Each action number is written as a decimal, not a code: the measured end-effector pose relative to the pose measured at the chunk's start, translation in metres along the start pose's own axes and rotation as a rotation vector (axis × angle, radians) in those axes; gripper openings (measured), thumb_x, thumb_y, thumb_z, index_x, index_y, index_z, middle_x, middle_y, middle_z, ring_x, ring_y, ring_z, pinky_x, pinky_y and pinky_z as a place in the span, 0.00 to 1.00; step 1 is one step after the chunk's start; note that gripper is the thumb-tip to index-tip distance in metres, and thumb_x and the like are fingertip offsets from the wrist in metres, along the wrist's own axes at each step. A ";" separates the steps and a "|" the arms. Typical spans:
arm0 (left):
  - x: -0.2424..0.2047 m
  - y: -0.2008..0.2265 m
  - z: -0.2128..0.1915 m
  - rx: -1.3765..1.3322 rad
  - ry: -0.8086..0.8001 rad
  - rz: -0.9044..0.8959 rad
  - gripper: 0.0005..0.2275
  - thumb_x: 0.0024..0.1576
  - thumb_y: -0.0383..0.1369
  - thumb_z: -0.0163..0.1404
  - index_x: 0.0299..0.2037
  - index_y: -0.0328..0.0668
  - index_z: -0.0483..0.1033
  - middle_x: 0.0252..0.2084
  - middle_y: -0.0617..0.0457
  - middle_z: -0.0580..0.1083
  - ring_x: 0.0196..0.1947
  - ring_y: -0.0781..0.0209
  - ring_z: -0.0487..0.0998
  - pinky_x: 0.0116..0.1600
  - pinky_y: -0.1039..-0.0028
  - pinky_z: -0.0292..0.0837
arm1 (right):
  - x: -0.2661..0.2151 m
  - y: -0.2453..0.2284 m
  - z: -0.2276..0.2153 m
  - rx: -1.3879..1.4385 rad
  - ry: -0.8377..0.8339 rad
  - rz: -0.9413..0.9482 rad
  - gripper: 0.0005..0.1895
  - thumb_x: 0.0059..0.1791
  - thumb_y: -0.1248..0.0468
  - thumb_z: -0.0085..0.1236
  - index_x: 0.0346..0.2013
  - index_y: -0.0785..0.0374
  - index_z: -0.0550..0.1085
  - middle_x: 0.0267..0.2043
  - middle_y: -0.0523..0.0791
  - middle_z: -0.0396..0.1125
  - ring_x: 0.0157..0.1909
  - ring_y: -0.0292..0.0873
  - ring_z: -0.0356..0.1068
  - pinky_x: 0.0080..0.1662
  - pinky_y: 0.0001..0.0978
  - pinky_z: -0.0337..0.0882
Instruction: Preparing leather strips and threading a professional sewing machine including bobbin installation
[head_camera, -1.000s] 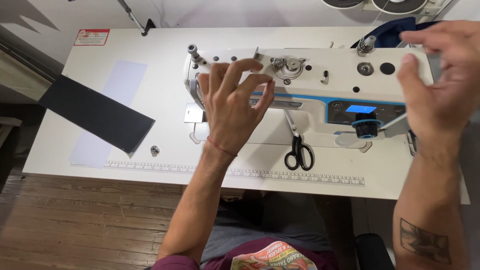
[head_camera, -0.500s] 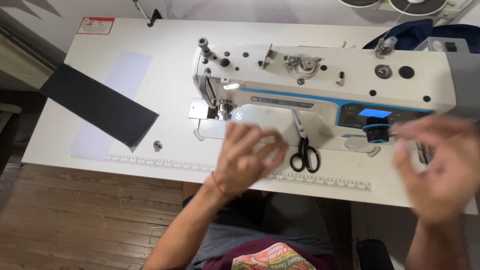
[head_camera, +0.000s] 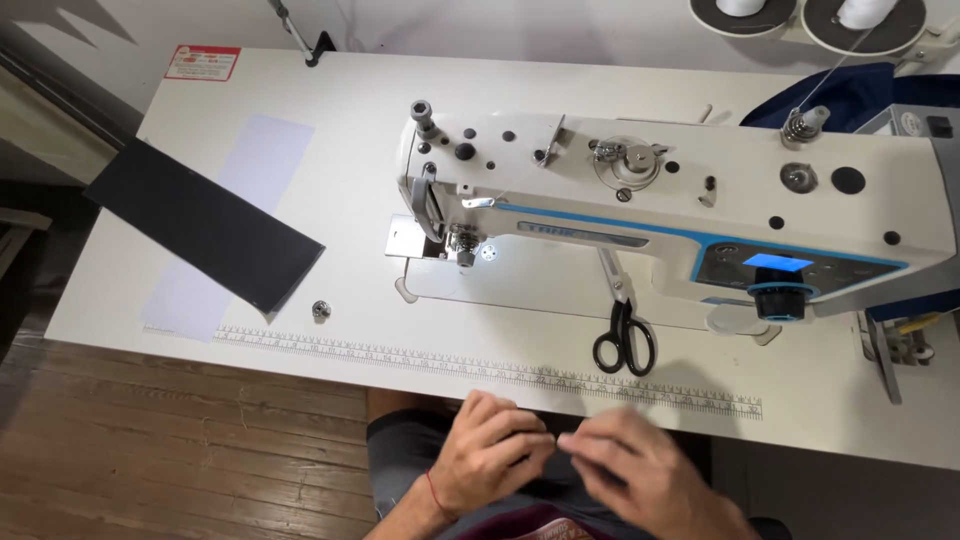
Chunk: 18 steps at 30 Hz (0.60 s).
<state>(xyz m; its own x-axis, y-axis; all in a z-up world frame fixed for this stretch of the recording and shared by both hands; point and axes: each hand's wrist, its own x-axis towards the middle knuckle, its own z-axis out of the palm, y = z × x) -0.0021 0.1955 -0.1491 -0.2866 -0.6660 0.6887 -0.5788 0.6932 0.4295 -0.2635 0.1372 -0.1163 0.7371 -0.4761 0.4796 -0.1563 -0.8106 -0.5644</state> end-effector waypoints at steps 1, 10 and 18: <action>0.007 -0.003 -0.004 0.016 0.012 -0.002 0.03 0.71 0.31 0.63 0.46 0.42 0.86 0.50 0.52 0.83 0.46 0.50 0.79 0.52 0.60 0.71 | 0.006 0.002 -0.009 -0.106 0.051 0.020 0.15 0.57 0.65 0.70 0.59 0.62 0.83 0.53 0.46 0.76 0.52 0.46 0.77 0.57 0.39 0.79; 0.123 -0.038 -0.026 0.513 -0.052 0.099 0.28 0.79 0.46 0.60 0.81 0.33 0.71 0.84 0.37 0.67 0.85 0.43 0.69 0.88 0.47 0.64 | 0.097 0.035 -0.083 -0.706 0.413 -0.003 0.19 0.65 0.64 0.68 0.67 0.74 0.83 0.73 0.59 0.73 0.79 0.65 0.70 0.83 0.69 0.63; 0.176 -0.057 -0.009 0.633 0.084 0.138 0.27 0.81 0.50 0.52 0.79 0.35 0.75 0.81 0.39 0.71 0.83 0.44 0.72 0.87 0.50 0.69 | 0.120 0.063 -0.079 -0.864 0.473 -0.018 0.26 0.64 0.53 0.69 0.69 0.70 0.83 0.73 0.54 0.78 0.78 0.57 0.73 0.83 0.63 0.57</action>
<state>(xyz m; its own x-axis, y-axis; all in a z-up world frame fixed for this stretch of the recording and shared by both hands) -0.0128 0.0413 -0.0478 -0.3447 -0.5407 0.7673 -0.8860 0.4575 -0.0757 -0.2367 0.0018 -0.0418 0.4341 -0.3960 0.8092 -0.7135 -0.6995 0.0404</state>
